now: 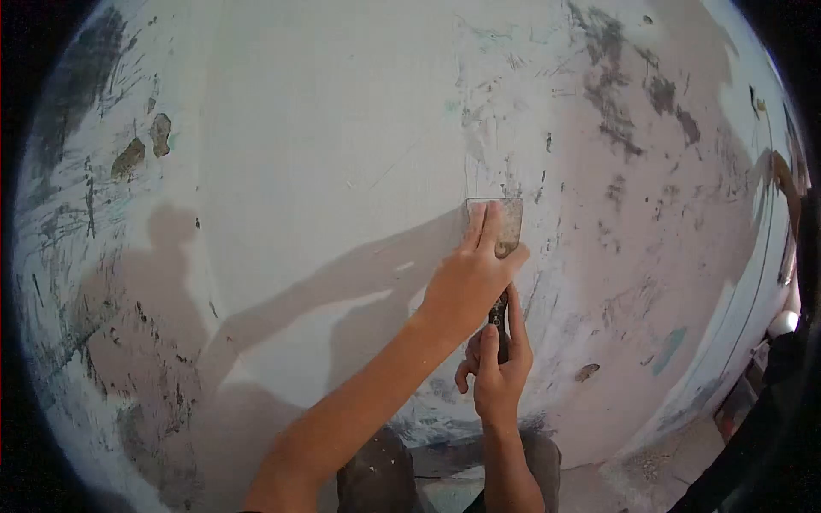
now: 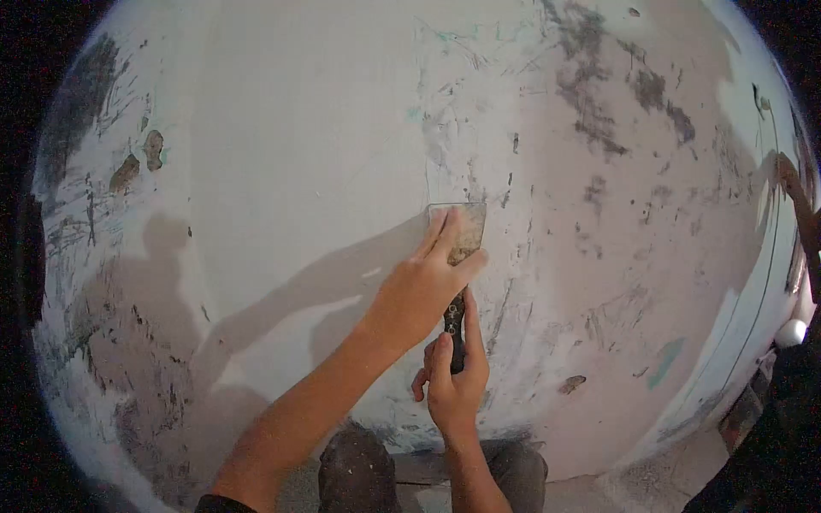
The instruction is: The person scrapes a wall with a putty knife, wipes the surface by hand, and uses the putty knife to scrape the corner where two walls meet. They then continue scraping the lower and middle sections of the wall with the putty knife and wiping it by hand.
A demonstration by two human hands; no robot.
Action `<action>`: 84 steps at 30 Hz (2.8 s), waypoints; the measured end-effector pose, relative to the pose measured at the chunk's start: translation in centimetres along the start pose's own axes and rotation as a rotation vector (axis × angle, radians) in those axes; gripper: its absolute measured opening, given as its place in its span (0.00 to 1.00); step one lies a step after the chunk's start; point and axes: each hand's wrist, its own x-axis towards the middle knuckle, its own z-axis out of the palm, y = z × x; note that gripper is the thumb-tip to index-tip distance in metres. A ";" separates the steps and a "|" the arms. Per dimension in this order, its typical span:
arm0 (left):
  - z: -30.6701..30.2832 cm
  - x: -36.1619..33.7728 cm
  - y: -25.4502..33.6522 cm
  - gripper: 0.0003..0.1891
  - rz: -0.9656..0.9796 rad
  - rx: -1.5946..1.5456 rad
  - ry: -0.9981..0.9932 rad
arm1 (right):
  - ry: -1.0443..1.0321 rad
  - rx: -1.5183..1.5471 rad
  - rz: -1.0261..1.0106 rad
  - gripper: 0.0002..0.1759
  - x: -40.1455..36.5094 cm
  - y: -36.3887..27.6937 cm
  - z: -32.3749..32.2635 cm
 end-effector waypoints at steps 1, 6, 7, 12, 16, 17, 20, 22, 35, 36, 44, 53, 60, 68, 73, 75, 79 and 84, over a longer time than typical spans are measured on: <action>-0.2 0.0 0.2 0.16 -0.010 0.012 -0.051 | -0.003 -0.001 0.006 0.33 -0.1 -0.3 -0.1; 0.0 0.2 0.4 0.16 -0.035 0.054 -0.086 | -0.007 -0.006 -0.020 0.33 -0.2 -0.1 -0.6; 0.3 -0.1 0.3 0.16 -0.012 0.034 -0.046 | 0.003 0.034 0.001 0.33 -0.7 -0.7 -0.6; 0.6 0.4 1.1 0.17 -0.078 0.058 -0.045 | 0.014 -0.017 0.010 0.32 -0.1 -1.1 -1.3; 0.8 0.8 1.1 0.19 -0.043 0.096 0.018 | -0.047 0.020 -0.013 0.32 0.5 -1.5 -1.7; 0.5 1.0 1.2 0.19 -0.087 0.075 -0.012 | -0.036 0.021 -0.002 0.32 0.4 -1.5 -1.7; 0.8 0.8 0.6 0.20 -0.019 0.097 0.041 | -0.023 0.021 -0.032 0.32 0.3 -1.6 -1.4; 0.3 1.1 1.1 0.20 -0.043 0.091 -0.012 | -0.035 0.068 -0.005 0.32 1.1 -2.0 -1.9; 0.2 0.7 0.5 0.21 -0.061 0.132 -0.082 | -0.042 0.068 -0.006 0.32 0.2 -0.7 -0.7; 0.1 0.8 0.2 0.20 -0.045 0.115 -0.047 | -0.044 0.075 -0.015 0.32 0.5 -0.8 -0.6; 0.0 1.1 0.2 0.20 -0.068 0.090 -0.053 | -0.044 0.056 -0.029 0.33 0.6 -0.3 -0.6; -0.3 1.0 0.0 0.19 -0.043 0.145 -0.090 | -0.038 0.072 -0.027 0.33 0.8 -0.4 0.1; 0.1 1.0 -0.6 0.16 -0.001 0.098 0.012 | -0.029 0.084 -0.042 0.33 1.0 -0.1 0.4; -0.9 1.4 -0.4 0.17 -0.063 0.156 -0.085 | -0.044 0.134 -0.026 0.34 0.8 -0.3 0.9; -0.1 1.4 -1.3 0.16 0.032 0.132 0.014 | -0.033 0.118 -0.050 0.34 1.2 0.6 1.2; -0.3 1.5 -1.3 0.15 0.034 0.135 0.009 | -0.030 0.133 -0.050 0.34 1.2 0.3 1.3; -1.2 3.3 -1.5 0.17 0.039 0.171 -0.009 | -0.040 0.179 -0.084 0.34 3.0 -0.7 1.7; -1.8 -0.1 -0.7 0.21 0.040 -0.026 0.053 | -0.149 0.127 -0.010 0.36 0.0 -0.9 -0.3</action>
